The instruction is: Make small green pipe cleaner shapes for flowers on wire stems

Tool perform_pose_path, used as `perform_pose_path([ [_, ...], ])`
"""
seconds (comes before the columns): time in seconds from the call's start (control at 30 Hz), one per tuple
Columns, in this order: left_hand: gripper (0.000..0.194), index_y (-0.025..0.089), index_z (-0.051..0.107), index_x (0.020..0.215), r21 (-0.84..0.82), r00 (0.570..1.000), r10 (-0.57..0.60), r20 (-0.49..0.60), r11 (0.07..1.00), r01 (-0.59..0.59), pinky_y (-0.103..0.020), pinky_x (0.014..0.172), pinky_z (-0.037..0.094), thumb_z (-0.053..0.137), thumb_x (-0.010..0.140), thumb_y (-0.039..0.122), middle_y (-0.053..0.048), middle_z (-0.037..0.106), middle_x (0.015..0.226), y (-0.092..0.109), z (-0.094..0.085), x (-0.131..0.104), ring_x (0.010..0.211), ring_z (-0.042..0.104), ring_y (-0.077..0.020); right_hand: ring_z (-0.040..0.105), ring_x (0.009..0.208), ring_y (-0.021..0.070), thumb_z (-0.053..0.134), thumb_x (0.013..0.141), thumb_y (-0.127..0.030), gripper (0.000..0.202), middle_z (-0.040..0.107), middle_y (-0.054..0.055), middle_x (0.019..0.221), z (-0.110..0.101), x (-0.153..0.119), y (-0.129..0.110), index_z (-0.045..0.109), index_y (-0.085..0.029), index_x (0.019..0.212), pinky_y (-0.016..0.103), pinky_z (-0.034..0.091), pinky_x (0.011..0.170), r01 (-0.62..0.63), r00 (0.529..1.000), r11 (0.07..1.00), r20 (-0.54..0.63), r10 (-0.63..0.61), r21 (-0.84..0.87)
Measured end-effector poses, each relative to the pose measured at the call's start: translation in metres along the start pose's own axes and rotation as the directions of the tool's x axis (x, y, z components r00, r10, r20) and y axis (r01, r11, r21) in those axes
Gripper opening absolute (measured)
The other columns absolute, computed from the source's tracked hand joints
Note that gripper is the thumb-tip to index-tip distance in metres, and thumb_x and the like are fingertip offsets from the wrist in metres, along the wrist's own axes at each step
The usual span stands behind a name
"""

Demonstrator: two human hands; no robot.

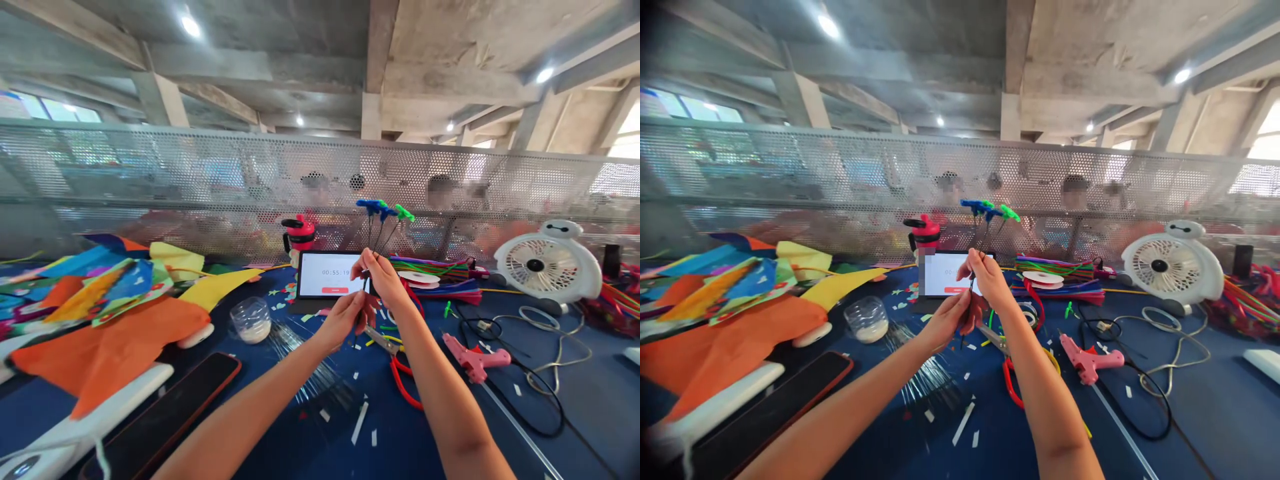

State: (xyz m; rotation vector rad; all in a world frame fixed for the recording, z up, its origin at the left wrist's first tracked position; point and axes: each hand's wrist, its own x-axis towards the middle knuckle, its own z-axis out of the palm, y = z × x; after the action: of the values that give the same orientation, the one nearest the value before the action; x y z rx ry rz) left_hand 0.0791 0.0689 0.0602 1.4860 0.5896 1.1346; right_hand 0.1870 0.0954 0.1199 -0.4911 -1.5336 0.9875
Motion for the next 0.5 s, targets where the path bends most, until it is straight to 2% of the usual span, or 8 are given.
perform_pose_path([
  [0.1,0.049,0.014,0.053,0.070,0.007,0.999,0.015,-0.041,1.000,-0.015,-0.021,0.039,0.019,0.046,0.080,0.062,0.003,0.047,0.047,-0.003,-0.001,0.002,0.038,0.031,-0.0054,0.051,0.055,0.0105,0.045,0.083,-0.057,0.043,0.055,-0.002,0.056,-0.002,0.001,0.002,0.039,-0.020,0.063,0.024,0.041,0.061,-0.015,1.000,1.000,0.012,0.015,0.013],
  [0.27,0.048,0.014,0.053,0.072,0.061,0.996,0.059,-0.072,0.997,-0.055,-0.021,0.043,0.020,0.044,0.082,0.060,0.004,0.043,0.050,-0.009,-0.006,0.006,0.044,0.032,-0.0063,0.049,0.052,0.0098,0.048,0.084,-0.052,0.036,0.056,-0.002,0.056,-0.003,0.000,0.001,0.048,-0.019,0.070,0.023,0.039,0.058,-0.043,0.998,0.999,0.036,0.042,0.028],
  [0.4,0.043,0.015,0.052,0.074,0.171,0.987,0.129,-0.092,0.979,-0.112,-0.021,0.048,0.025,0.042,0.085,0.055,0.003,0.044,0.054,-0.013,-0.013,0.008,0.051,0.038,-0.0084,0.050,0.059,0.0104,0.046,0.086,-0.049,0.033,0.061,0.000,0.063,-0.006,0.001,-0.003,0.058,-0.018,0.087,0.022,0.037,0.059,0.024,1.000,0.998,-0.011,-0.025,-0.057],
  [0.5,0.040,0.016,0.052,0.075,0.275,0.976,0.196,-0.100,0.948,-0.162,-0.022,0.051,0.028,0.039,0.089,0.051,0.003,0.043,0.056,-0.016,-0.020,0.010,0.053,0.038,-0.0092,0.051,0.063,0.0112,0.043,0.089,-0.048,0.036,0.063,0.002,0.067,-0.007,0.000,-0.007,0.062,-0.017,0.089,0.023,0.036,0.059,0.106,0.994,0.981,0.031,-0.102,-0.161],
])
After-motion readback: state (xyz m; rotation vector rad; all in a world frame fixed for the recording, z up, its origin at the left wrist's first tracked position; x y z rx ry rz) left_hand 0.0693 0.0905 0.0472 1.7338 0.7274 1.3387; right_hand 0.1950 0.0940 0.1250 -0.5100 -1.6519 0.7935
